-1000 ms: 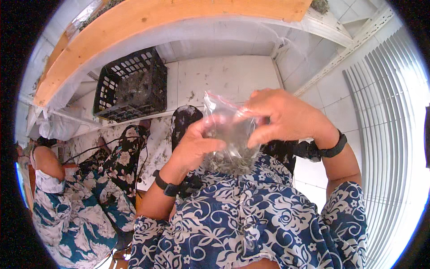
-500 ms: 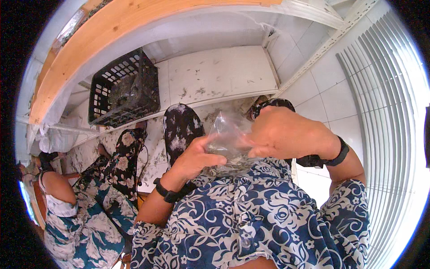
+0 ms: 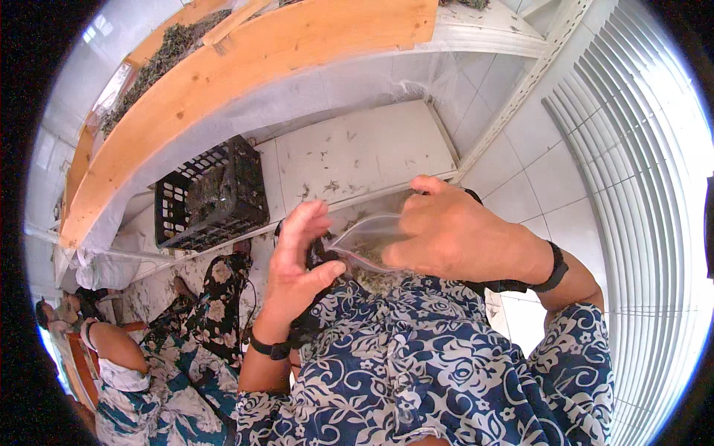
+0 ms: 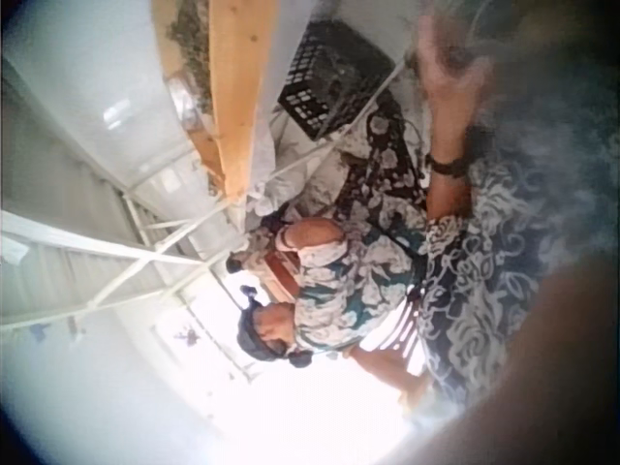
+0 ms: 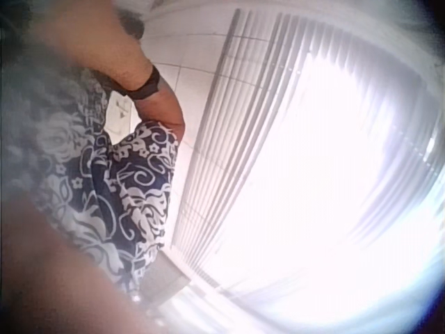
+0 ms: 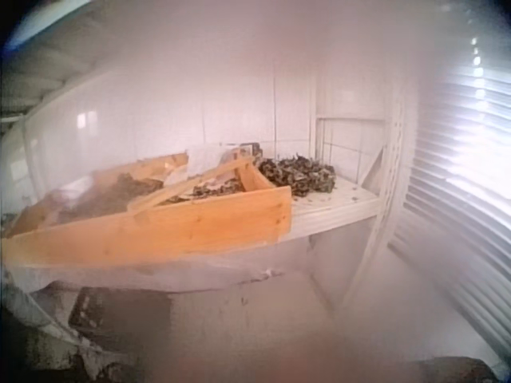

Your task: The person gathers dried leaves by hand from a wooden tray and a shelf, rubs them between their palms, and places them into a plastic bag. They then press the air out of the bag, seal it, and set it aside.

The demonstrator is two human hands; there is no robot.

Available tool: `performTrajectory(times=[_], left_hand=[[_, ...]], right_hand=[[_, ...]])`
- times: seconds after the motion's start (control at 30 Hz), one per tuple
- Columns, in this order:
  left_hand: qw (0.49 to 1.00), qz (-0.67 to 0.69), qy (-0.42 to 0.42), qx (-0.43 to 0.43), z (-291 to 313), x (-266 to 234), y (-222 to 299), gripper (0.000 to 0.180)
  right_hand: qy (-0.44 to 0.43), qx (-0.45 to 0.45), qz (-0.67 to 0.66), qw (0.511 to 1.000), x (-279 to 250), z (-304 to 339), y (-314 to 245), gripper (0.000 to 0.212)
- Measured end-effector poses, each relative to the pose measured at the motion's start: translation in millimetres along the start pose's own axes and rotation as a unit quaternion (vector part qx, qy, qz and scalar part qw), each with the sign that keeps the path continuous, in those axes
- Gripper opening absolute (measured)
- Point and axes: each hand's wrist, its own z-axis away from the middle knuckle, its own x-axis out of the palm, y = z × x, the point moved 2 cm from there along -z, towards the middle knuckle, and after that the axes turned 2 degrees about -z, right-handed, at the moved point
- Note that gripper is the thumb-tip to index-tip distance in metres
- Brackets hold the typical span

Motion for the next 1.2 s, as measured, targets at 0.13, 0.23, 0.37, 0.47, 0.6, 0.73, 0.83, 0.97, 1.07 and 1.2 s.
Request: performTrajectory(times=[0.13, 0.23, 0.37, 0.47, 0.6, 0.73, 0.83, 0.97, 1.07, 1.2], left_hand=[[0.952, -0.275, -0.075, 0.113, -22, 3, 45, 0.042], [0.923, -0.331, -0.126, 0.149, -34, 9, 50, 0.024], [0.920, -0.341, -0.152, 0.123, -39, 3, 45, 0.004], [0.932, -0.305, -0.153, 0.123, -40, 1, 44, 0.006], [0.956, -0.218, -0.143, 0.138, -46, 10, 49, 0.007], [0.950, -0.246, -0.120, 0.153, -47, 12, 52, 0.006], [0.950, -0.236, -0.123, 0.163, -47, 12, 45, 0.005], [0.936, -0.281, -0.125, 0.172, -42, 13, 33, 0.006], [0.942, -0.280, -0.127, 0.135, -38, 11, 34, 0.007], [0.949, -0.277, -0.126, 0.087, -32, 4, 26, 0.005]], right_hand=[[0.010, 0.011, 0.019, 1.000, 1, 0, 6, 0.003], [0.015, 0.016, 0.025, 0.999, -1, 0, 9, 0.004], [0.063, 0.023, 0.021, 0.997, -7, 7, 15, 0.004], [0.047, 0.037, -0.020, 0.998, -15, 14, 29, 0.009], [0.041, 0.035, -0.181, 0.982, -28, 22, 51, 0.013], [0.128, 0.106, -0.127, 0.978, -63, 23, 78, 0.016], [0.302, 0.251, -0.046, 0.919, -96, 22, 127, 0.019], [0.420, 0.323, 0.067, 0.846, -119, 24, 213, 0.038], [0.377, 0.385, 0.125, 0.833, -126, 19, 260, 0.048], [0.295, 0.473, 0.097, 0.825, -129, -8, 278, 0.056]])
